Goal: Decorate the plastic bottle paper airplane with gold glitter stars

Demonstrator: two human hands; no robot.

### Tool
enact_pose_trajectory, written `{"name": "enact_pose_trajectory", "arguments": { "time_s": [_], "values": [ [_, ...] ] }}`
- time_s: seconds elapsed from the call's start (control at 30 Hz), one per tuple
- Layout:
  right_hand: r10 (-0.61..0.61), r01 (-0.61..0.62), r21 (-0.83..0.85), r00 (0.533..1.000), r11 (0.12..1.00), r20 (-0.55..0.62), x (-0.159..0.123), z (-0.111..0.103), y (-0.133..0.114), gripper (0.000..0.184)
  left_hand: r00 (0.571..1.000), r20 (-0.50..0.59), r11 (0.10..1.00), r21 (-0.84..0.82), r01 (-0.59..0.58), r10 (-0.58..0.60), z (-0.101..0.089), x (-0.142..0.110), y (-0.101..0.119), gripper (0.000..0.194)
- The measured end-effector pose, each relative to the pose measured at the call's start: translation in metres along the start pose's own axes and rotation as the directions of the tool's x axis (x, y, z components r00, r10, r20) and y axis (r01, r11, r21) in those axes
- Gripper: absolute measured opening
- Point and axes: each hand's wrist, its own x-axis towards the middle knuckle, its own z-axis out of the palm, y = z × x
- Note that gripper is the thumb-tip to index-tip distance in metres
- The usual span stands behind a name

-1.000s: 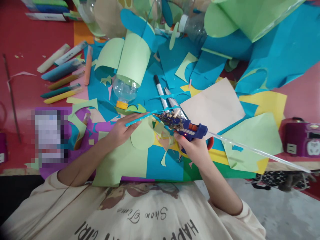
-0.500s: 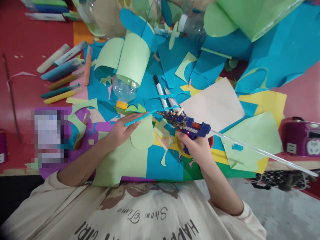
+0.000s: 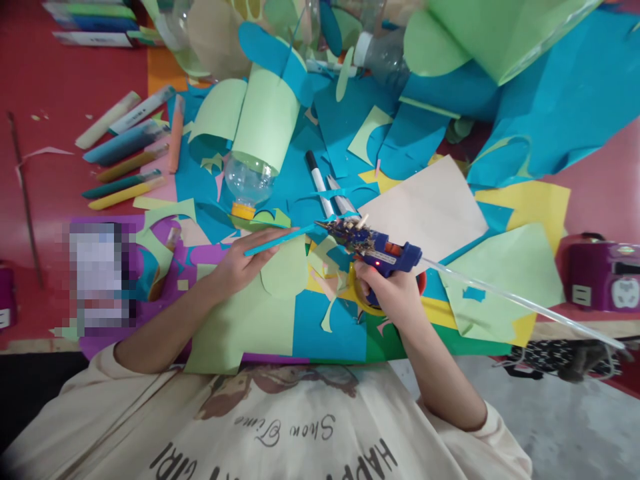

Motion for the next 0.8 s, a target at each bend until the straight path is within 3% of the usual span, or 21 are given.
{"name": "enact_pose_trajectory", "arguments": {
  "time_s": [0.07, 0.13, 0.2, 0.37, 0.5, 0.63, 0.7, 0.8],
  "values": [
    [0.065, -0.068, 0.126, 0.997, 0.990, 0.028, 0.001, -0.003, -0.002, 0.024, 1.000, 0.000, 0.999, -0.017, -0.029, 0.029, -0.001, -0.001, 0.000, 0.040],
    [0.113, -0.106, 0.208, 0.993, 0.972, -0.022, 0.003, -0.011, -0.005, 0.018, 0.999, -0.022, 0.999, -0.026, -0.037, 0.036, -0.001, -0.001, 0.000, 0.040],
    [0.127, -0.095, 0.227, 0.983, 0.969, -0.131, 0.007, -0.023, -0.009, 0.015, 0.998, -0.056, 0.999, -0.039, -0.035, 0.033, 0.000, -0.001, 0.001, 0.042],
    [0.032, 0.041, 0.262, 0.963, 0.964, -0.268, 0.021, -0.057, -0.023, 0.013, 0.995, -0.083, 0.996, -0.072, -0.054, 0.048, 0.001, 0.000, 0.000, 0.038],
    [0.073, -0.023, 0.116, 0.891, 0.993, -0.447, 0.030, -0.077, -0.025, 0.022, 0.997, -0.067, 0.996, -0.087, -0.031, 0.025, 0.001, -0.001, -0.001, 0.038],
    [0.094, -0.222, -0.110, 0.738, 0.969, -0.668, 0.034, -0.089, -0.023, 0.023, 0.994, -0.096, 0.991, -0.128, 0.034, -0.046, 0.002, 0.000, 0.001, 0.045],
    [0.036, -0.341, -0.286, 0.695, 0.896, -0.718, 0.034, -0.092, -0.026, 0.019, 0.981, -0.131, 0.980, -0.156, 0.122, -0.143, 0.002, 0.000, 0.003, 0.053],
    [-0.045, -0.489, -0.574, 0.734, 0.656, -0.677, 0.032, -0.095, -0.034, 0.038, 0.945, -0.149, 0.943, -0.214, 0.256, -0.290, 0.003, 0.001, 0.007, 0.063]
  ]
}}
